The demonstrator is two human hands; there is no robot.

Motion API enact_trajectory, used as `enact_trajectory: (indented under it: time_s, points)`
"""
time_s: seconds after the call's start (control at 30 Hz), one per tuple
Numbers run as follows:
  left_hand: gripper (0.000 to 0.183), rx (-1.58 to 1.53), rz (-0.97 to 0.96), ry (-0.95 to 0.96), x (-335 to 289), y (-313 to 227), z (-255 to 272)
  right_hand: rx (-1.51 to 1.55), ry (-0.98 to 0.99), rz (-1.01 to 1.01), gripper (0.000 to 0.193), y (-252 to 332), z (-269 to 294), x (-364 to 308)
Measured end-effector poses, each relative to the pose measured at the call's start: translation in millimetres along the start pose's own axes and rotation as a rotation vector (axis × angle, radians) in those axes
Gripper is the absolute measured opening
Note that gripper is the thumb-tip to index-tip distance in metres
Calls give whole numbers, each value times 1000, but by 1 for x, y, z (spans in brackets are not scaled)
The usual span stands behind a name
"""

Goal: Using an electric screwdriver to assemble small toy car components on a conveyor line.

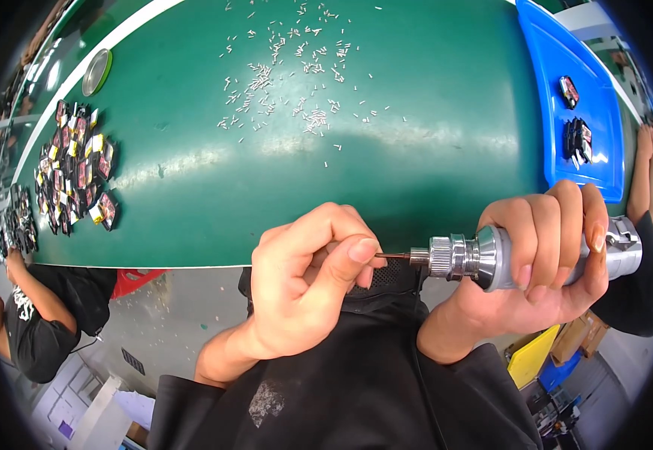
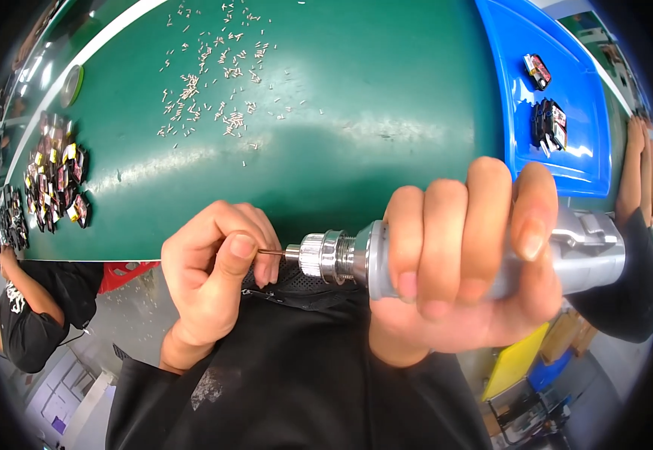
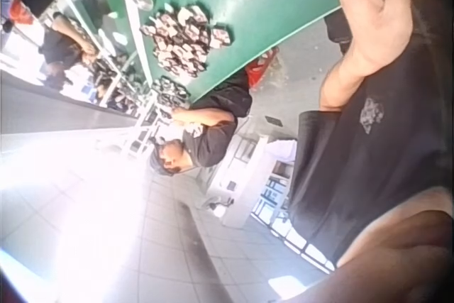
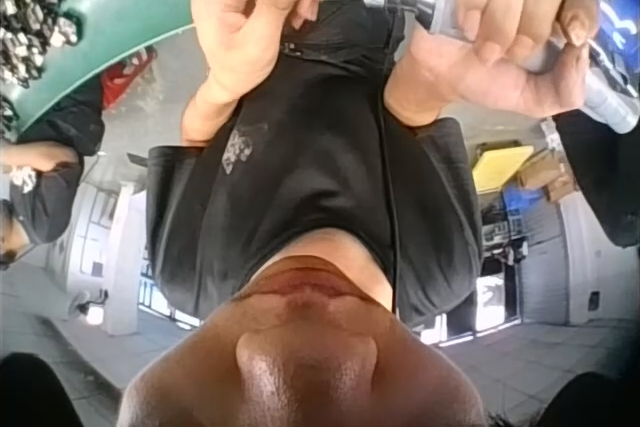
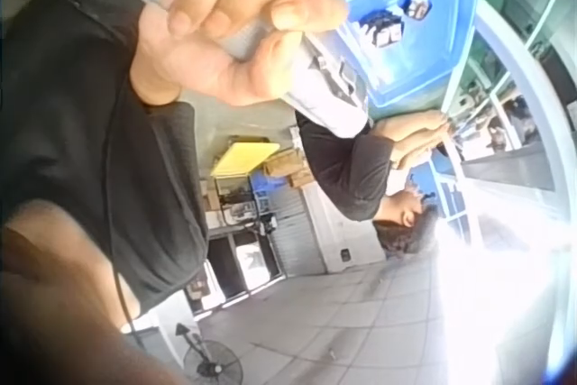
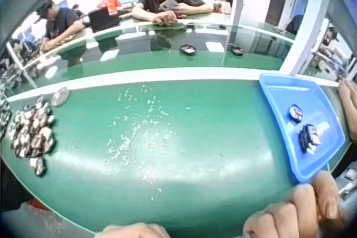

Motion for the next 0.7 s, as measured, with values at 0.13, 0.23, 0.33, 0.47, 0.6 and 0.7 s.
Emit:
enact_trajectory:
  time_s: [0.13, 0.23, 0.33, 0.47, 0.6, 0.7]
  points:
    - [9, 158, -148, -130, -4, 3, -1, -50, 11, 41, 11, 3, 0, -2]
    - [10, 317, -330, -175, -5, 1, -3, -36, -2, 45, 11, 3, 2, -2]
    - [10, 269, -297, -138, -4, 2, -5, 13, -37, 43, 11, 5, 7, -3]
    - [14, 283, -332, -62, -1, 3, -11, 66, -77, 31, 10, 6, 11, -3]
    - [15, 292, -278, -35, 0, 5, -11, 76, -91, 5, 9, 3, 18, 1]
    - [33, 354, -280, -60, 8, -1, -7, 82, -59, 13, 8, 7, 18, 5]
Point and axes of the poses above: each hand's wrist, its own x-axis towards the middle knuckle, its own z-axis out of the back of the hand, y = z × x, the point moved 4 cm from there along x, towards the middle knuckle, and after that the axes turned 9 degrees about x, right-handed, at the moved point
